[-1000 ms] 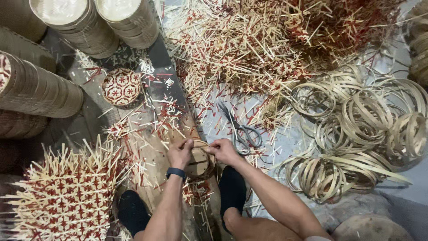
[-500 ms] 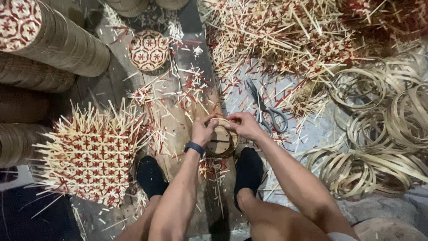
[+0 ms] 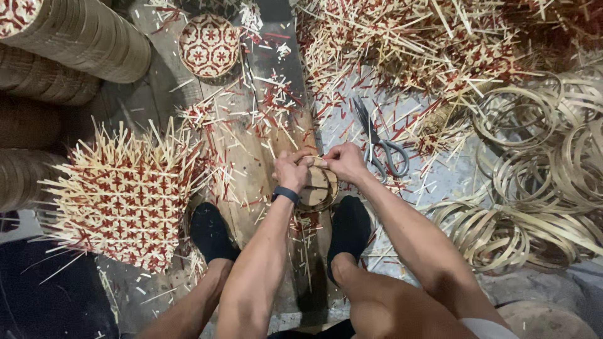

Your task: The person trims the protruding ends of woven straw on a small round basket using shears. They repeatedly flip the basket over, cut the excess straw, and stack the finished basket with others.

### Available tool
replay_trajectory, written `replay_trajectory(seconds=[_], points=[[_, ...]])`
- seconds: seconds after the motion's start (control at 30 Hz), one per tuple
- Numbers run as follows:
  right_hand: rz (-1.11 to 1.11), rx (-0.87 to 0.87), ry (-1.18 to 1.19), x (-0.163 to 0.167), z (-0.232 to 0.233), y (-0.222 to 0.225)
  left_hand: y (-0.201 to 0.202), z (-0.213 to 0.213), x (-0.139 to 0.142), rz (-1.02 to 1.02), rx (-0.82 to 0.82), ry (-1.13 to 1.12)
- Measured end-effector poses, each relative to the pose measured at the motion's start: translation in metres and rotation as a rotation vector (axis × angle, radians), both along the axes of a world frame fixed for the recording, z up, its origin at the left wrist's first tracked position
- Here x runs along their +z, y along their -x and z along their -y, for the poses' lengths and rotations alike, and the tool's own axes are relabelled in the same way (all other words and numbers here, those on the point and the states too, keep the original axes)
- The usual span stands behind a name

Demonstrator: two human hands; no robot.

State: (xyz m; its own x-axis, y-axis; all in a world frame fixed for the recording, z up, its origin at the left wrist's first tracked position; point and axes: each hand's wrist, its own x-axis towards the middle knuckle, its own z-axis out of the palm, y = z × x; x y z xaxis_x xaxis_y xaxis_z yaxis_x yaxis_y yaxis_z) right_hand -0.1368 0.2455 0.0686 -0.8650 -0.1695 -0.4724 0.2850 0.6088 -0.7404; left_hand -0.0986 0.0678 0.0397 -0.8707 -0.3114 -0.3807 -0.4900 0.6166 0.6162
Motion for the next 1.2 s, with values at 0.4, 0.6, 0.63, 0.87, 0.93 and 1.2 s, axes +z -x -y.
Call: replay_trajectory(seconds=[0.4, 0.6, 0.63, 0.87, 0.93, 1.2], points=[[0.452, -0.251, 0.324, 0.003, -0.026, -0.064, -0.075, 0.052, -0.021, 0.033, 0.294, -0.293], [0.516, -0.297, 0.38, -0.015, -0.03, -0.064, -0.062, 0.061, -0.04, 0.09, 0.405, -0.51], [0.536, -0.301, 0.412, -0.016, -0.031, -0.064, -0.061, 0.064, -0.037, 0.159, 0.458, -0.598], [0.485, -0.382, 0.354, -0.009, -0.02, -0.069, -0.052, 0.053, -0.016, 0.226, 0.384, -0.067], [0.449, -0.418, 0.342, -0.002, -0.013, -0.07, -0.048, 0.05, -0.013, 0.19, 0.345, 0.073], [0.624, -0.439, 0.668, 0.032, -0.011, -0.085, -0.093, 0.045, 0.005, 0.158, 0.67, -1.223]])
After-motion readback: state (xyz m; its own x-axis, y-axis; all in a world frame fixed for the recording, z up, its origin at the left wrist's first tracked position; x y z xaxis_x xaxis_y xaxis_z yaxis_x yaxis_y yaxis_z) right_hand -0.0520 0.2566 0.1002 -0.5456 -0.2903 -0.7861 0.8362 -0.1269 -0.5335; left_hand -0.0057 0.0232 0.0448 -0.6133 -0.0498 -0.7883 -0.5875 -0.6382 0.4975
